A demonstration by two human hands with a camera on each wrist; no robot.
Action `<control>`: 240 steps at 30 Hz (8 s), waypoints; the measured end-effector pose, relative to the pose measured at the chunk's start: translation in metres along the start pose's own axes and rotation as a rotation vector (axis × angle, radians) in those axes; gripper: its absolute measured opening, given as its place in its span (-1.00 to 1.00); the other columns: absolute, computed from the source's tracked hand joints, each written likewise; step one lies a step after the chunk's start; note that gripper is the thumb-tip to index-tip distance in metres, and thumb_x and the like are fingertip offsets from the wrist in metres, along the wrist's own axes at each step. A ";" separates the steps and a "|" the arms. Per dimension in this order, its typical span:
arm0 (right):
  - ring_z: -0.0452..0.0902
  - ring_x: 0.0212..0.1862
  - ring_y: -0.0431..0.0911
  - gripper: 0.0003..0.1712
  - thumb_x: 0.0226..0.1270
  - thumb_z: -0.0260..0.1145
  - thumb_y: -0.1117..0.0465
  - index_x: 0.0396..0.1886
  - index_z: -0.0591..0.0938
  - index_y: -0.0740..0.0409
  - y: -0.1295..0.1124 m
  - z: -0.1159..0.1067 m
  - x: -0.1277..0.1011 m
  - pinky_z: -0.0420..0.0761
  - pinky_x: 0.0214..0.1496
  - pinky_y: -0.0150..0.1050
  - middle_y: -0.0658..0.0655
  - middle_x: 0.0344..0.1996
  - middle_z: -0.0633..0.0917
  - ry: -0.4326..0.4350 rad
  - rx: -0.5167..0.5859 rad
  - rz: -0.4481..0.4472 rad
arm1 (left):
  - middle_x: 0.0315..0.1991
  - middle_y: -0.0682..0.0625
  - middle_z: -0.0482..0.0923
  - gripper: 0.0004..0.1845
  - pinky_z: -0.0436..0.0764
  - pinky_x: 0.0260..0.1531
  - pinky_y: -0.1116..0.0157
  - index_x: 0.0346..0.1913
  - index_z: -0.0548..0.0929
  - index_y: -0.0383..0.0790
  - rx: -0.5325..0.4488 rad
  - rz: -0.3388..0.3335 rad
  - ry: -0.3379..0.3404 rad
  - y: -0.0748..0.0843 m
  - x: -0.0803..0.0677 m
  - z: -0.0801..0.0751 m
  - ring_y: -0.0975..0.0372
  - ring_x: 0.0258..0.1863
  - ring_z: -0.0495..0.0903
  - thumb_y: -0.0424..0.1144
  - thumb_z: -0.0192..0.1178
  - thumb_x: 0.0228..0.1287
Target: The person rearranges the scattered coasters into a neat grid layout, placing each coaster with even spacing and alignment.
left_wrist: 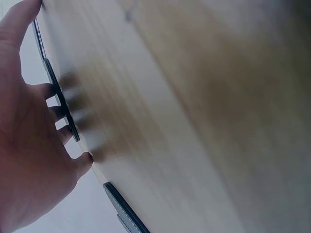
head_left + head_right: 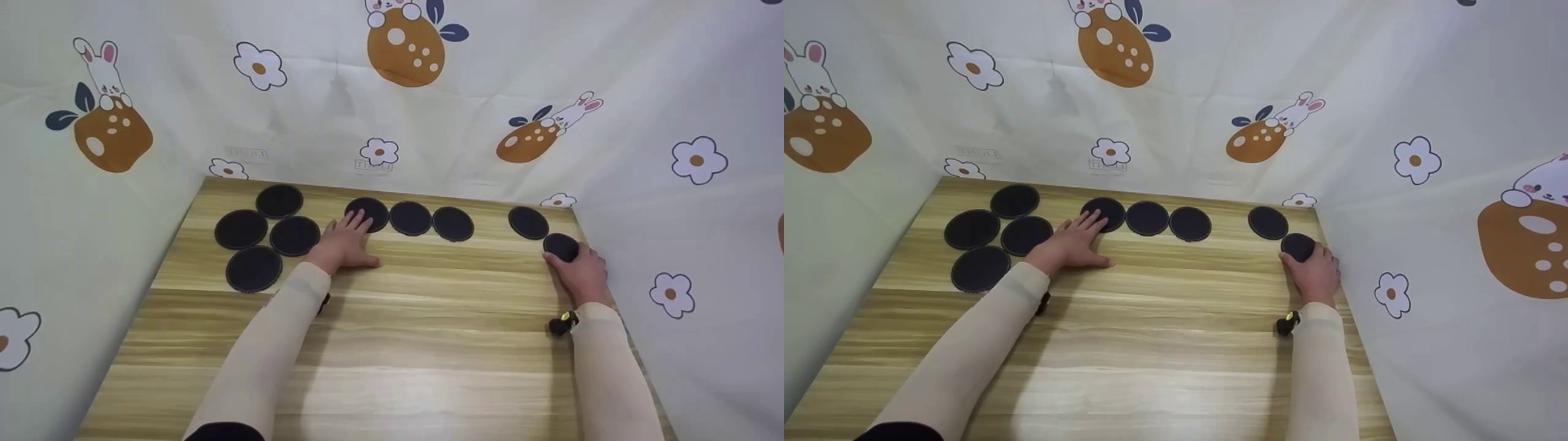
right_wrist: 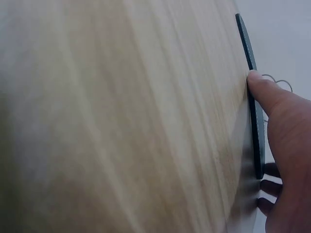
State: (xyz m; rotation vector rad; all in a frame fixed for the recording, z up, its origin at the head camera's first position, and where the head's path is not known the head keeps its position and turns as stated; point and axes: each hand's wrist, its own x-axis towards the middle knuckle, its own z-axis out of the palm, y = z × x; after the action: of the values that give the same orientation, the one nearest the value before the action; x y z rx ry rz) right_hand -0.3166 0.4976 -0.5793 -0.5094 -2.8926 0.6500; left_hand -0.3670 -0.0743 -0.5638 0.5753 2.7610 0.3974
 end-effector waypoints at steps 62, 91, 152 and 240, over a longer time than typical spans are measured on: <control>0.22 0.43 0.49 0.08 0.38 0.59 -0.19 0.53 0.46 0.57 -0.024 0.017 -0.016 0.29 0.48 0.36 0.62 0.41 0.40 0.046 0.075 -0.198 | 0.85 -0.07 -0.32 0.33 -0.20 0.71 -0.25 0.85 -0.03 -0.01 -0.034 -0.031 -0.030 -0.007 0.012 0.007 -0.03 0.81 -0.34 0.54 0.38 0.24; 0.23 0.47 0.33 0.04 0.26 0.71 -0.07 0.52 0.52 0.48 -0.100 0.037 -0.052 0.36 0.55 0.23 0.46 0.41 0.45 -0.066 0.161 -0.442 | 0.84 -0.15 -0.22 0.26 -0.12 0.70 -0.26 0.84 0.04 -0.09 -0.001 -0.010 0.011 0.003 -0.002 -0.001 -0.09 0.81 -0.23 0.47 0.38 0.31; 0.34 0.39 0.25 0.05 0.20 0.72 -0.18 0.50 0.59 0.39 -0.162 0.065 -0.091 0.48 0.46 0.13 0.36 0.38 0.53 -0.232 0.131 -0.629 | 0.84 -0.16 -0.19 0.24 -0.10 0.69 -0.28 0.83 0.06 -0.11 -0.033 0.002 0.015 0.005 -0.006 -0.004 -0.11 0.81 -0.23 0.41 0.41 0.32; 0.09 0.71 0.40 0.12 0.46 0.45 -0.36 0.78 0.31 0.12 -0.147 0.058 -0.053 0.09 0.68 0.40 0.36 0.72 0.26 -0.238 -0.102 -0.763 | 0.84 -0.19 -0.18 0.28 -0.04 0.66 -0.35 0.83 0.07 -0.13 -0.008 0.021 0.049 0.006 -0.006 -0.005 -0.14 0.80 -0.16 0.44 0.44 0.28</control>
State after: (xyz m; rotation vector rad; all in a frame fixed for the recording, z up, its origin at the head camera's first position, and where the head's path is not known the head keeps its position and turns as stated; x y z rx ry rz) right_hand -0.3218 0.3315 -0.5701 0.6888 -2.9866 0.4505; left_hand -0.3611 -0.0726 -0.5562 0.6013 2.8004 0.4326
